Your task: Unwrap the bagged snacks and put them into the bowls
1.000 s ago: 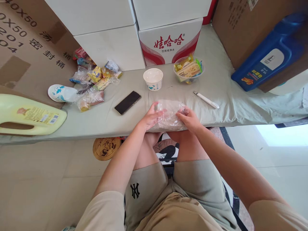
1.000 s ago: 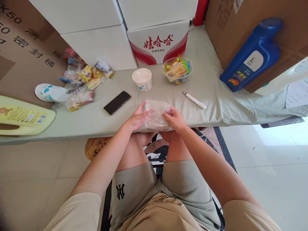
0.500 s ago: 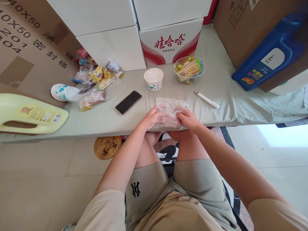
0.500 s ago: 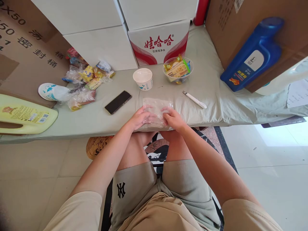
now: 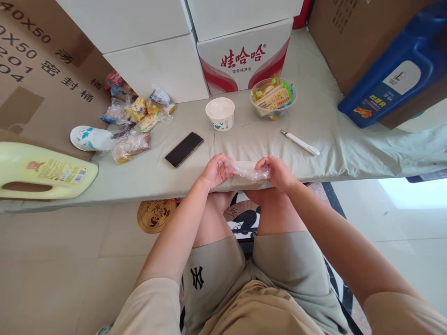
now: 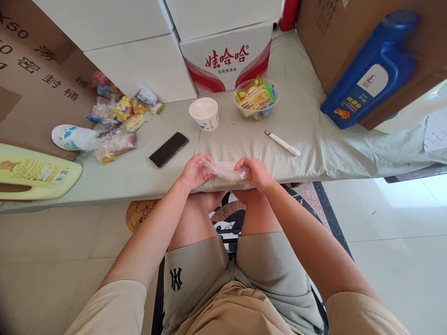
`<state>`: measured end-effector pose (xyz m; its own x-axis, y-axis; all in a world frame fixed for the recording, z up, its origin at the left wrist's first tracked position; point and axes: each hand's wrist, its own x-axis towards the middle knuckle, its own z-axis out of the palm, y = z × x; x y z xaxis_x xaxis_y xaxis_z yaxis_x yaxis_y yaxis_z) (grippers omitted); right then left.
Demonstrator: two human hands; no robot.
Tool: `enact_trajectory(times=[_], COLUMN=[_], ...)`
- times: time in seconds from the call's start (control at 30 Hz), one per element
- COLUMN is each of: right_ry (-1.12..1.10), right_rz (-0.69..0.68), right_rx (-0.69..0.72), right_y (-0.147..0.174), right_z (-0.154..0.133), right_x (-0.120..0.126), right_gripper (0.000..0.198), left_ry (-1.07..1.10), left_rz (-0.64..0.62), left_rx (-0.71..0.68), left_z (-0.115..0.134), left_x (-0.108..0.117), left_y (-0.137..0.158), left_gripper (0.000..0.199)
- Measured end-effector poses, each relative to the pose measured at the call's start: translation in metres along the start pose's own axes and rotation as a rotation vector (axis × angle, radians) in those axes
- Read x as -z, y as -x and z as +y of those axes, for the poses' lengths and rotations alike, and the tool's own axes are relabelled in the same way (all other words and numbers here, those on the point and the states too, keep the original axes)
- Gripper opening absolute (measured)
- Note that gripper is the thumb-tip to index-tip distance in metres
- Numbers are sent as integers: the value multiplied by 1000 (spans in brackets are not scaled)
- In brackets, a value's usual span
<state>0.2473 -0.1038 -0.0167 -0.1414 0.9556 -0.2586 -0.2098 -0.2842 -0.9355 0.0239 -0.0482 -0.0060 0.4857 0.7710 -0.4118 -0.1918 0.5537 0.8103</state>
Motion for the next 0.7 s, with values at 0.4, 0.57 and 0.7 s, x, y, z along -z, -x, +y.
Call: enact_trajectory(times=[0.4,0.57,0.7], right_ry=[141,177,43], right_rz=[325,79,-107], right_rx=[197,370,234], right_y=[9,26,24], right_z=[-3,-16,-26], right_x=[-21,-42,-40], right_gripper=[20,16,21], left_ry=[-671,-631,-632], left_rz=[510,54,68], left_rx=[-473,-421,-376], left_z=[11,-3,-5], left_x=[-9,-47,-52], left_y=[15,25,23], left_gripper=[9,54,54])
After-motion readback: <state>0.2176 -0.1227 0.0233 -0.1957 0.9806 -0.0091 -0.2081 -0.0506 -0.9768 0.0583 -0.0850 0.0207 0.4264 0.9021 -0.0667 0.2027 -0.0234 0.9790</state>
